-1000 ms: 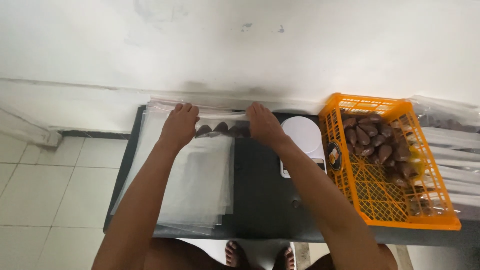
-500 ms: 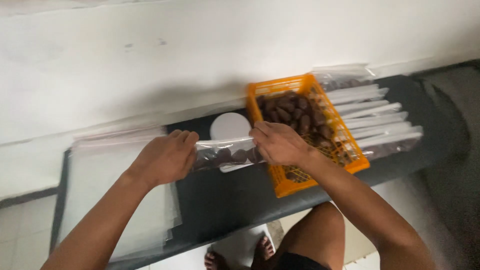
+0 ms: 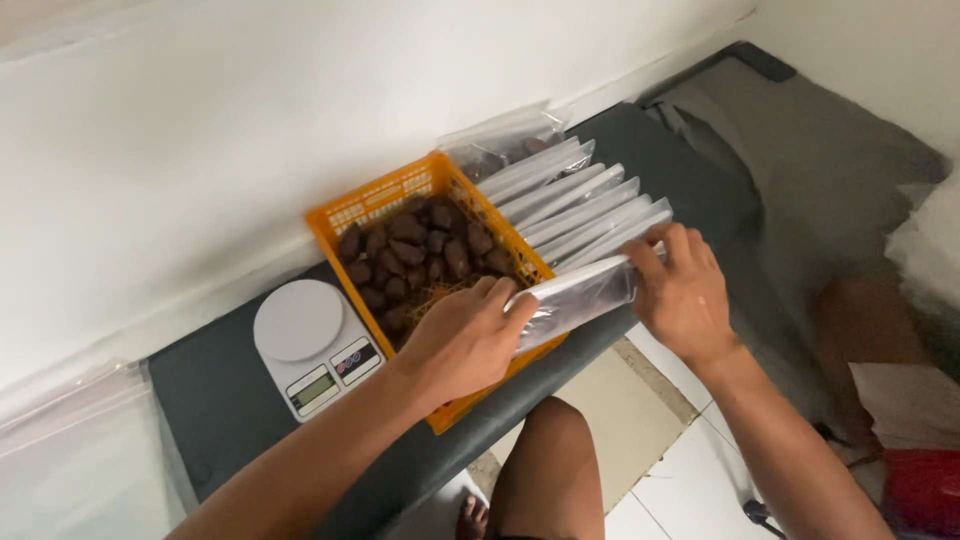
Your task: The person weighs pieces of fruit on a scale, places them into a clear plastic bag, seals the bag, and then folds the bag.
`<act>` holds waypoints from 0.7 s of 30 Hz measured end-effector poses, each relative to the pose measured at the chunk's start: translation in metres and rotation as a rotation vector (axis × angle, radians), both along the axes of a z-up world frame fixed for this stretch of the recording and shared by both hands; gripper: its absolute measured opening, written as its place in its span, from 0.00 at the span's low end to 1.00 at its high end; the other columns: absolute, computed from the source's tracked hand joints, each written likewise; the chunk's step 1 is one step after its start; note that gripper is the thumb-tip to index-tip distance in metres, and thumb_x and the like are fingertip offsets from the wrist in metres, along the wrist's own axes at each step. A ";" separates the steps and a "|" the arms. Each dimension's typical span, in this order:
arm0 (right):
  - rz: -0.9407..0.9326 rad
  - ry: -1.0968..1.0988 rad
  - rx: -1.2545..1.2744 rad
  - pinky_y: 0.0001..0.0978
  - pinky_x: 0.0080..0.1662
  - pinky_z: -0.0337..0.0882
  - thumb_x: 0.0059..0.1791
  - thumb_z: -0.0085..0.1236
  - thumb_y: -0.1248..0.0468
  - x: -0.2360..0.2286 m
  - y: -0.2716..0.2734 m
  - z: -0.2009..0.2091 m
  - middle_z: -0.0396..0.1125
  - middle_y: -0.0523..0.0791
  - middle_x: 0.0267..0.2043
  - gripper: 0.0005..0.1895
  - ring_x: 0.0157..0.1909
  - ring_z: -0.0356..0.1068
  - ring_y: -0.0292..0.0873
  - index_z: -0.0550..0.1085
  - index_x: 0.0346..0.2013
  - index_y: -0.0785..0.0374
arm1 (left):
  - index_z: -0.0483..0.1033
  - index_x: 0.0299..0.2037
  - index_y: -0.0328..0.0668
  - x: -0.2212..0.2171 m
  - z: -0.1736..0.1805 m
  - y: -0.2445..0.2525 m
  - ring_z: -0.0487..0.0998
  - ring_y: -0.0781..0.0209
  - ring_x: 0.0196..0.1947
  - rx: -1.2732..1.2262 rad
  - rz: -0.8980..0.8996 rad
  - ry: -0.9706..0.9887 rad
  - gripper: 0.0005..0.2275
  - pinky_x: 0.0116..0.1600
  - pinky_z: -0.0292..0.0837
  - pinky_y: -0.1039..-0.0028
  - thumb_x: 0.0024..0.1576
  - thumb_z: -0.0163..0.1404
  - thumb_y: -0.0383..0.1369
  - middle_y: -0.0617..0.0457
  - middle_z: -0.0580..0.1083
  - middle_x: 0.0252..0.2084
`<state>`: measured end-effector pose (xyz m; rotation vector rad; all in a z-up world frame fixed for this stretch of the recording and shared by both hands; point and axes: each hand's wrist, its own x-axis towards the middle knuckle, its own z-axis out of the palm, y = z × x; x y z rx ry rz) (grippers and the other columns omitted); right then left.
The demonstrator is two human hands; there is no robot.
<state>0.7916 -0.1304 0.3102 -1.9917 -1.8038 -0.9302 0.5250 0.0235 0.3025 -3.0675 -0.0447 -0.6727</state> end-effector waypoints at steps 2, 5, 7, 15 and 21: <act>-0.073 0.042 -0.018 0.41 0.43 0.69 0.49 0.57 0.67 0.023 0.006 -0.005 0.58 0.42 0.46 0.08 0.43 0.67 0.52 0.76 0.42 0.53 | 0.68 0.52 0.38 0.034 -0.006 0.006 0.77 0.43 0.37 -0.014 0.007 -0.019 0.17 0.33 0.77 0.61 0.54 0.52 0.33 0.40 0.70 0.40; -0.188 0.128 -0.056 0.45 0.40 0.75 0.52 0.57 0.68 0.049 0.030 -0.005 0.57 0.44 0.48 0.07 0.45 0.70 0.55 0.76 0.44 0.57 | 0.67 0.50 0.39 0.081 -0.020 0.027 0.77 0.42 0.39 -0.067 0.025 -0.037 0.18 0.36 0.77 0.59 0.52 0.53 0.38 0.40 0.70 0.42; -0.234 0.172 -0.077 0.48 0.39 0.78 0.55 0.56 0.68 0.069 0.056 -0.007 0.57 0.45 0.49 0.06 0.45 0.71 0.56 0.77 0.46 0.60 | 0.67 0.49 0.39 0.111 -0.029 0.050 0.78 0.40 0.40 -0.108 0.032 -0.036 0.19 0.38 0.77 0.58 0.52 0.55 0.39 0.39 0.70 0.43; -0.186 0.173 0.092 0.43 0.38 0.79 0.60 0.48 0.68 0.166 0.203 -0.046 0.51 0.48 0.49 0.02 0.44 0.69 0.60 0.69 0.44 0.61 | 0.66 0.49 0.41 0.201 -0.039 0.171 0.75 0.38 0.48 -0.075 0.259 -0.011 0.23 0.49 0.75 0.52 0.48 0.61 0.38 0.42 0.68 0.46; -0.173 0.324 0.082 0.49 0.42 0.78 0.58 0.51 0.68 0.216 0.290 -0.105 0.52 0.48 0.52 0.02 0.48 0.70 0.63 0.72 0.43 0.63 | 0.64 0.49 0.41 0.252 -0.111 0.251 0.72 0.39 0.52 -0.191 0.307 0.002 0.21 0.55 0.71 0.51 0.49 0.58 0.36 0.43 0.67 0.47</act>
